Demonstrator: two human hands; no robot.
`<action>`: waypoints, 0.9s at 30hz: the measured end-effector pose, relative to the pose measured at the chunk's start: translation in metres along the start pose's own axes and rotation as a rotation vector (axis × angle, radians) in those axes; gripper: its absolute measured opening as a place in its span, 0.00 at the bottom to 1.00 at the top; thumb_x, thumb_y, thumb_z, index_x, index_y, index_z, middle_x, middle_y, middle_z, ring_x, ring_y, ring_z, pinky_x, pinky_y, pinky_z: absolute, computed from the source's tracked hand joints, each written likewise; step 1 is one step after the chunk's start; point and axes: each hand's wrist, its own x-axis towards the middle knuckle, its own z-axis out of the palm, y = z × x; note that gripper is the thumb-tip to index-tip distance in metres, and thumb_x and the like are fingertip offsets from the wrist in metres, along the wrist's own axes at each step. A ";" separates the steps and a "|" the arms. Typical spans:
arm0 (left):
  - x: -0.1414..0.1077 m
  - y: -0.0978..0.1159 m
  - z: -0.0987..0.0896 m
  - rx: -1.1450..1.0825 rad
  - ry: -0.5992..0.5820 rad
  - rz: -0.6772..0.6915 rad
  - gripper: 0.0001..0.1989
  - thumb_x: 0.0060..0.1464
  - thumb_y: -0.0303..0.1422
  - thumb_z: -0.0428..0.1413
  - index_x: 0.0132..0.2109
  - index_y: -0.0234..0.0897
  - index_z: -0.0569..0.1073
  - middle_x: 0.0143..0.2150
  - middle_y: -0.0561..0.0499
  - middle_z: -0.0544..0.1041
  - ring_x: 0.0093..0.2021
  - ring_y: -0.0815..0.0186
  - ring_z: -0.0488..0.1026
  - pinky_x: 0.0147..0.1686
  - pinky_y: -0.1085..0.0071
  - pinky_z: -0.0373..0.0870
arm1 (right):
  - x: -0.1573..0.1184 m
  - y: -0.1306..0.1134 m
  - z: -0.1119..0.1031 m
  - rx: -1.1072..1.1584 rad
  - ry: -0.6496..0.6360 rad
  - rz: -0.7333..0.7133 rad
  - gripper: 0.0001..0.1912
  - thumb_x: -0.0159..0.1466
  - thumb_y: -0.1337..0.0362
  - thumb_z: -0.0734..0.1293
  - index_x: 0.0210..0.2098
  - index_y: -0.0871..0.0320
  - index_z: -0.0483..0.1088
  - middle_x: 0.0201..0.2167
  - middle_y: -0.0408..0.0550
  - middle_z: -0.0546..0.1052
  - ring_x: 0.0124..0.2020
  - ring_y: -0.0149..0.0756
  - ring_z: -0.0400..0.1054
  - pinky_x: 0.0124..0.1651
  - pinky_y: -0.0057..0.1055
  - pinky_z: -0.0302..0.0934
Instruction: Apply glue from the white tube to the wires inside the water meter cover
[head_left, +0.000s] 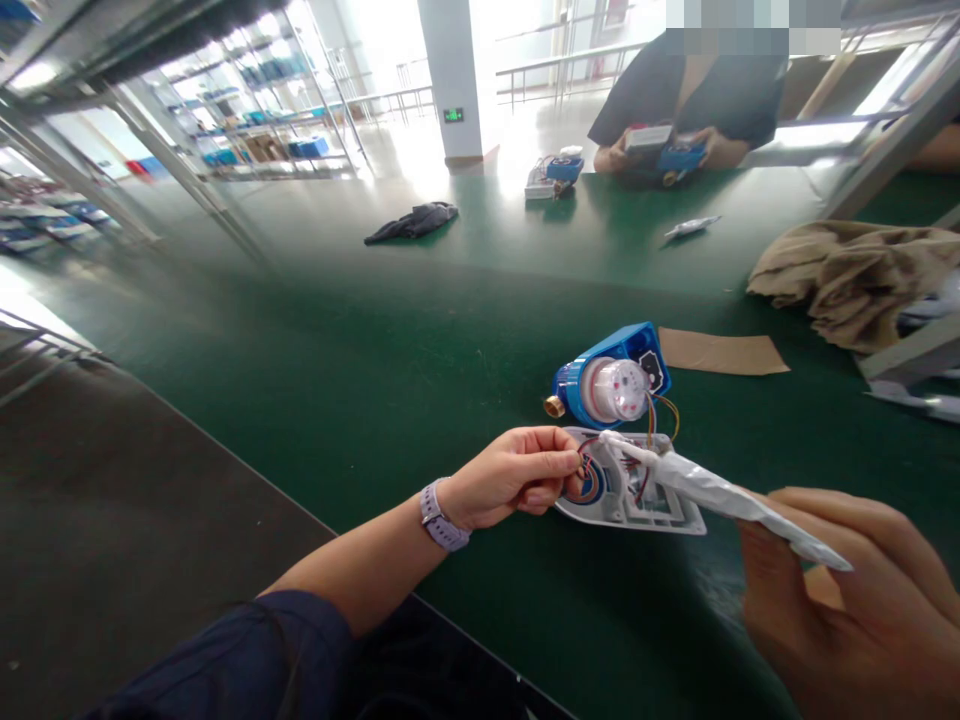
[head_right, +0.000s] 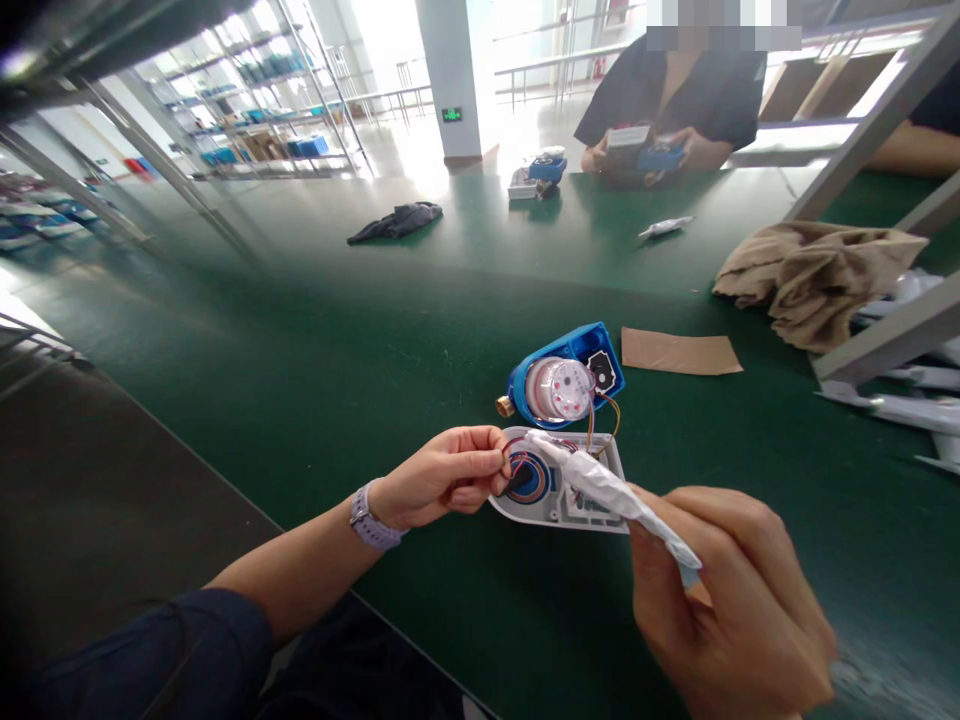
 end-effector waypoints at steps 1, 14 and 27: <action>0.000 0.000 0.000 -0.004 0.002 -0.002 0.08 0.54 0.30 0.60 0.33 0.31 0.68 0.27 0.52 0.74 0.15 0.83 0.58 0.14 0.86 0.50 | 0.000 0.000 0.000 -0.014 -0.013 0.003 0.10 0.59 0.74 0.68 0.33 0.51 0.71 0.30 0.42 0.73 0.28 0.37 0.69 0.32 0.37 0.62; 0.000 0.000 -0.001 -0.002 0.022 -0.002 0.09 0.54 0.30 0.60 0.33 0.31 0.68 0.27 0.53 0.72 0.15 0.83 0.57 0.14 0.85 0.49 | 0.001 0.006 0.004 -0.102 0.012 -0.029 0.05 0.61 0.69 0.68 0.33 0.52 0.70 0.28 0.42 0.73 0.26 0.33 0.68 0.23 0.32 0.54; -0.002 0.001 0.006 0.143 0.108 0.094 0.11 0.50 0.33 0.63 0.34 0.32 0.69 0.21 0.61 0.63 0.17 0.81 0.55 0.16 0.82 0.48 | 0.001 0.004 0.003 -0.082 0.011 0.112 0.05 0.62 0.68 0.67 0.30 0.52 0.70 0.28 0.42 0.73 0.25 0.33 0.68 0.24 0.32 0.56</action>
